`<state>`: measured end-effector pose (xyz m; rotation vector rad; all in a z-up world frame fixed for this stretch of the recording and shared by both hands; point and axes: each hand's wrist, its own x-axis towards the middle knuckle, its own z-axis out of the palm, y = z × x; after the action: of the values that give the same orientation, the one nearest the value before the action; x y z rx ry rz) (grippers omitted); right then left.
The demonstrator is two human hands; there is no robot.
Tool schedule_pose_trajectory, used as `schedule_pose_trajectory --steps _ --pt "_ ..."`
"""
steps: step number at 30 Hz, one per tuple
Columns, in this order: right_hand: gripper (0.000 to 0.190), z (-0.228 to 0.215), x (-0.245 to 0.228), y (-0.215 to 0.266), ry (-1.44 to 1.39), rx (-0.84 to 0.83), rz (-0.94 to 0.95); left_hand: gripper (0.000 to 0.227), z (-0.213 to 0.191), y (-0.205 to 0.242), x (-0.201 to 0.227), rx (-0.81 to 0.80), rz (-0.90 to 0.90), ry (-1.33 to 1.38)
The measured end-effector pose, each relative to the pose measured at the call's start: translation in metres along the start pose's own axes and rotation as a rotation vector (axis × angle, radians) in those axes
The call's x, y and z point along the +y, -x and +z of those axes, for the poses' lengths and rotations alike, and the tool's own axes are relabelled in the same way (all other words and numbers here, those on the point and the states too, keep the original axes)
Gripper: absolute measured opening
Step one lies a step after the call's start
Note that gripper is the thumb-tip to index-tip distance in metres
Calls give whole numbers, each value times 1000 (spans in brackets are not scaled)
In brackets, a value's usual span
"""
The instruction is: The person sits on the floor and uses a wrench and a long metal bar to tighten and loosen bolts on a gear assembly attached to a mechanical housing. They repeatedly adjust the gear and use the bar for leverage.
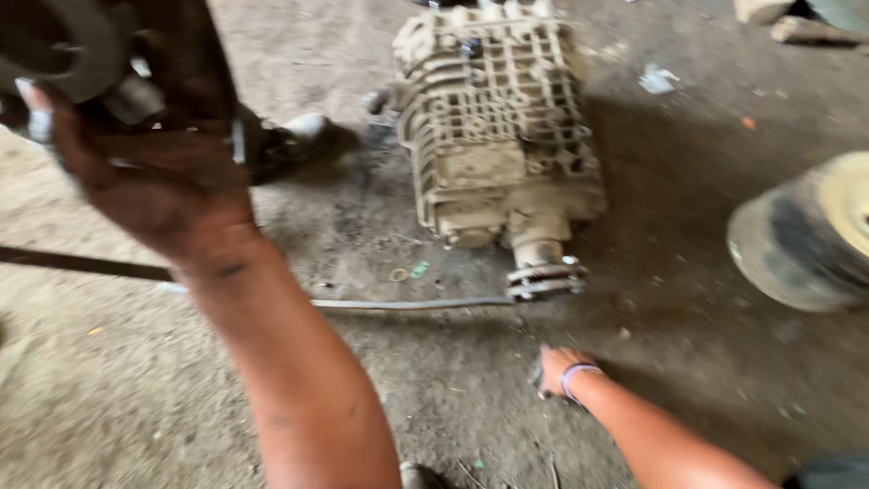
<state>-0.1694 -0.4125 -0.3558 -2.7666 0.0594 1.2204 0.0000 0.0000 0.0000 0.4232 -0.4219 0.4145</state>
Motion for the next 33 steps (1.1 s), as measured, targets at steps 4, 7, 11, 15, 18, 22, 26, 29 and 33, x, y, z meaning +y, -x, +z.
schedule_pose_trajectory --steps 4,7,11,15,18,22,26,29,33 --pt "69 16 11 -9 -97 76 -32 40 3 -3 -2 146 -200 36" --pt "60 30 26 -21 -454 161 -40 41 5 9 -21 199 -225 -8" --pt "51 31 47 -35 -1155 46 -53 44 10 37 -53 249 -217 -102" --pt "47 19 50 -33 -1772 -27 -208 46 11 72 -102 373 -280 -69" --pt "51 12 36 -25 -2151 0 -217 47 8 90 -145 498 -462 121" --pt "57 13 26 -13 -2345 -159 -273 27 -8 114 -170 406 -589 15" --pt "55 19 26 -4 -2251 -249 -160 25 -24 135 -150 143 -703 -693" --pt "51 38 12 -9 -2260 -335 -114 39 -41 175 -131 -7 -946 -1171" --pt "48 69 -20 -22 -2364 -297 -12 27 -74 257 -115 46 -1493 -1397"
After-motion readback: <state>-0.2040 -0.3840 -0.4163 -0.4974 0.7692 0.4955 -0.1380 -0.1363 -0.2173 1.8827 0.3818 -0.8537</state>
